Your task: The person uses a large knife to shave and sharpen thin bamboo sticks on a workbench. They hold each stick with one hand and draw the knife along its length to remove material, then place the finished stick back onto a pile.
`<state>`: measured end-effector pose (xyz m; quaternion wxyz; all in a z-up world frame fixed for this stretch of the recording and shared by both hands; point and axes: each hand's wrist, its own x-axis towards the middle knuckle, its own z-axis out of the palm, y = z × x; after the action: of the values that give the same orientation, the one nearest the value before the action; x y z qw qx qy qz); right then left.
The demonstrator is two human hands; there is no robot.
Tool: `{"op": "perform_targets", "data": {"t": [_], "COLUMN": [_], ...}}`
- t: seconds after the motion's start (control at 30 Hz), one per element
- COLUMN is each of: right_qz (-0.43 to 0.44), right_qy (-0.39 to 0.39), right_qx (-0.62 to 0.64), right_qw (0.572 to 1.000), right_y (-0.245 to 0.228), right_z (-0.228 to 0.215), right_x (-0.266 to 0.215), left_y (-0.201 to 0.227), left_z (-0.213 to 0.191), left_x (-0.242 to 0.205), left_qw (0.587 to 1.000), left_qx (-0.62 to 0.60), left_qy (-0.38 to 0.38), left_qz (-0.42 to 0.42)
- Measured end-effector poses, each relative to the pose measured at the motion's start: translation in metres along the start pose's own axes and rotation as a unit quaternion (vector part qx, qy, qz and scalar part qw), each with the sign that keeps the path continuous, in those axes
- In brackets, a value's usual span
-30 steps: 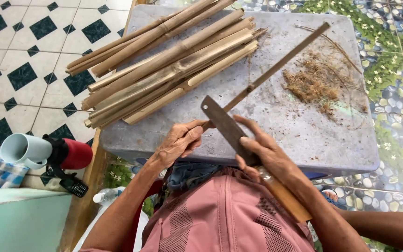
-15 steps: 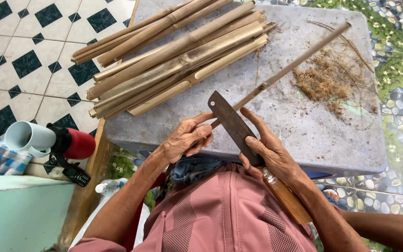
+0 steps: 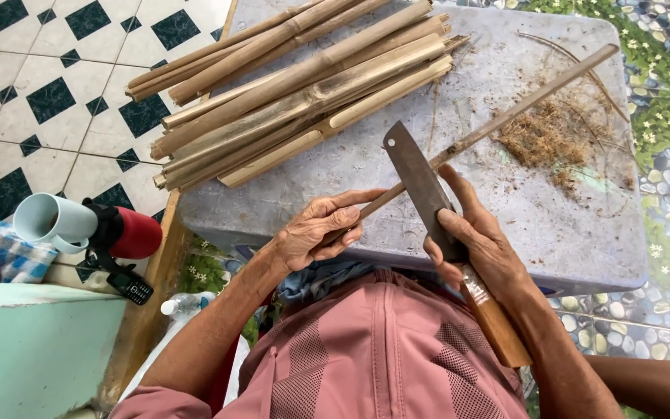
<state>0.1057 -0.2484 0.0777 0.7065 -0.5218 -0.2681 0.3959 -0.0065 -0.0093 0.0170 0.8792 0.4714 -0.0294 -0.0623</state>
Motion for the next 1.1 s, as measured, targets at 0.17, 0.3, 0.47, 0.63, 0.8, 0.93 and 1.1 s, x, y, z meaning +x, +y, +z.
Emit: {"op": "perform_targets", "data": {"t": [0.17, 0.3, 0.47, 0.63, 0.8, 0.93, 1.1], "right_qz": [0.066, 0.036, 0.080, 0.027, 0.047, 0.013, 0.026], "right_qy": [-0.007, 0.025, 0.056, 0.080, 0.075, 0.106, 0.072], "right_qx": [-0.013, 0.003, -0.005, -0.015, -0.019, -0.010, -0.035], "right_qw": [0.998, 0.999, 0.995, 0.996, 0.996, 0.994, 0.996], "right_y": [0.024, 0.019, 0.039, 0.029, 0.032, 0.023, 0.026], "right_z": [0.002, -0.016, -0.014, -0.033, -0.015, -0.030, -0.023], "right_x": [-0.004, 0.002, -0.004, -0.001, -0.002, -0.002, -0.002], "left_y": [-0.020, -0.005, -0.013, -0.007, -0.013, -0.016, -0.014], "left_z": [-0.018, -0.007, -0.016, -0.012, -0.020, -0.021, -0.027], "left_x": [-0.001, 0.002, 0.004, 0.002, 0.002, 0.007, 0.001], "left_qw": [0.999, 1.000, 0.999, 0.999, 0.998, 0.997, 0.996], "left_qx": [-0.032, -0.008, -0.035, -0.028, -0.060, -0.076, -0.085], "left_qy": [-0.002, -0.002, -0.001, -0.011, -0.013, -0.014, -0.011], "left_qz": [0.001, -0.007, -0.019, -0.016, -0.023, -0.021, -0.040]}}
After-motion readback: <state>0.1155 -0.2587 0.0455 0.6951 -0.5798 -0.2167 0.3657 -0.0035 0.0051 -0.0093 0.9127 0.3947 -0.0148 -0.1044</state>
